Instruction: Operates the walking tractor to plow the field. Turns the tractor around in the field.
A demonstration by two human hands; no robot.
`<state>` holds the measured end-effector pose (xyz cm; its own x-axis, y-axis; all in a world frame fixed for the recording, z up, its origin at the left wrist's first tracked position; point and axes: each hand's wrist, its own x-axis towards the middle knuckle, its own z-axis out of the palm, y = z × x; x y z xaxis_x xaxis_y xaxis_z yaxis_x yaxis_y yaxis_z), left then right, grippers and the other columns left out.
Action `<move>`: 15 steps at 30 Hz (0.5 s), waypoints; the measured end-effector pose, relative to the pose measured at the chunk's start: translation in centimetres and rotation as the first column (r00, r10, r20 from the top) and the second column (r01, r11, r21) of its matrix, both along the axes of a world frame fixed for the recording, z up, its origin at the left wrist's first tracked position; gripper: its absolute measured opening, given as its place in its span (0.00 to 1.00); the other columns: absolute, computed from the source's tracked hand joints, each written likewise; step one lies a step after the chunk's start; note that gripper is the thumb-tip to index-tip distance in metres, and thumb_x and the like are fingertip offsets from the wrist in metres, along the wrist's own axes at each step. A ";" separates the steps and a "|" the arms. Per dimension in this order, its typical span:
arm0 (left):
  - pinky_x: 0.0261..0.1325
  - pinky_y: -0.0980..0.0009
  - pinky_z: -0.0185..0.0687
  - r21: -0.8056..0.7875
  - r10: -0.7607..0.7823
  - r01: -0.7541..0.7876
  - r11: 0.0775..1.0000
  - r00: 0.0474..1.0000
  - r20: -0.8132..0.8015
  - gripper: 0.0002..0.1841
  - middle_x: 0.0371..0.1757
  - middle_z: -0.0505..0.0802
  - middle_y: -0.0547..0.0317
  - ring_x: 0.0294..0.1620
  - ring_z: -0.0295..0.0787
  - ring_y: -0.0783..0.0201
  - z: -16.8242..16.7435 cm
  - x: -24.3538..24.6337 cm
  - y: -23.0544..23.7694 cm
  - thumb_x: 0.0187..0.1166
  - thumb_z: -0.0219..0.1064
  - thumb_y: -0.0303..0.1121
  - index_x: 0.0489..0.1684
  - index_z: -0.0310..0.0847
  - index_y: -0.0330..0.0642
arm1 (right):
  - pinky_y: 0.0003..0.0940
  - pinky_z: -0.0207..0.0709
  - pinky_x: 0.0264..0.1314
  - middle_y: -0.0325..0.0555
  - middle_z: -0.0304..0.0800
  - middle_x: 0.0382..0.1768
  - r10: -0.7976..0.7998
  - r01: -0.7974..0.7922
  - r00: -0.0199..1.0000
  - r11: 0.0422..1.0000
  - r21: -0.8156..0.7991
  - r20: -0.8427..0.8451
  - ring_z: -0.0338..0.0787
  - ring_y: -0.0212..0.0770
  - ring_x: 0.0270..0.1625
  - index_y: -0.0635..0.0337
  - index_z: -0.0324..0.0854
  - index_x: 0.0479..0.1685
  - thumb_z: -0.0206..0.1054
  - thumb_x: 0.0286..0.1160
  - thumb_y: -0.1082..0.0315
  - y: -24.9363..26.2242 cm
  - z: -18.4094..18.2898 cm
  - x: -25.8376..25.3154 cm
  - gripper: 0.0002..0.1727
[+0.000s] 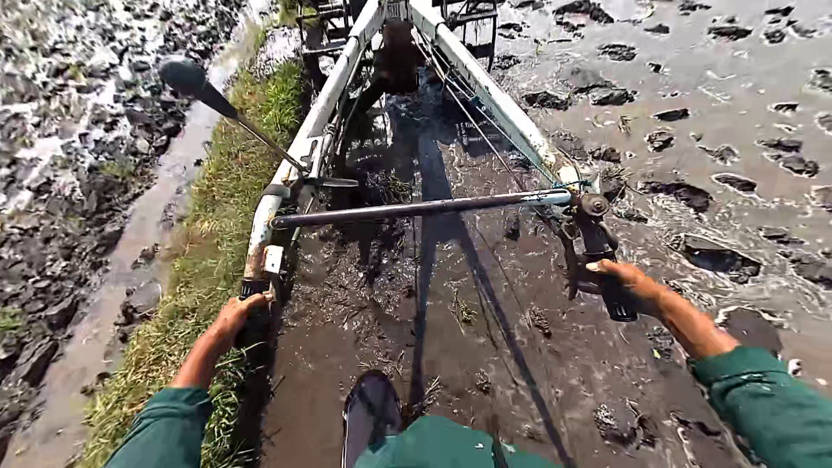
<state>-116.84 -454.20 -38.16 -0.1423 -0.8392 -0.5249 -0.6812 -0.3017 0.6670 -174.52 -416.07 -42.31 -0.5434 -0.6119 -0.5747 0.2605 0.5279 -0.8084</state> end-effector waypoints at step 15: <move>0.36 0.65 0.83 -0.047 -0.043 0.042 0.998 0.999 -0.020 0.14 0.31 0.86 0.59 0.27 0.83 0.68 0.2 -18.5 -22.3 0.86 0.61 0.40 0.48 0.80 0.35 | 0.39 0.86 0.51 0.47 0.91 0.47 -0.001 0.005 0.998 0.998 0.061 -0.068 0.92 0.40 0.46 0.60 0.71 0.72 0.41 0.92 0.55 -22.5 0.1 -20.0 0.24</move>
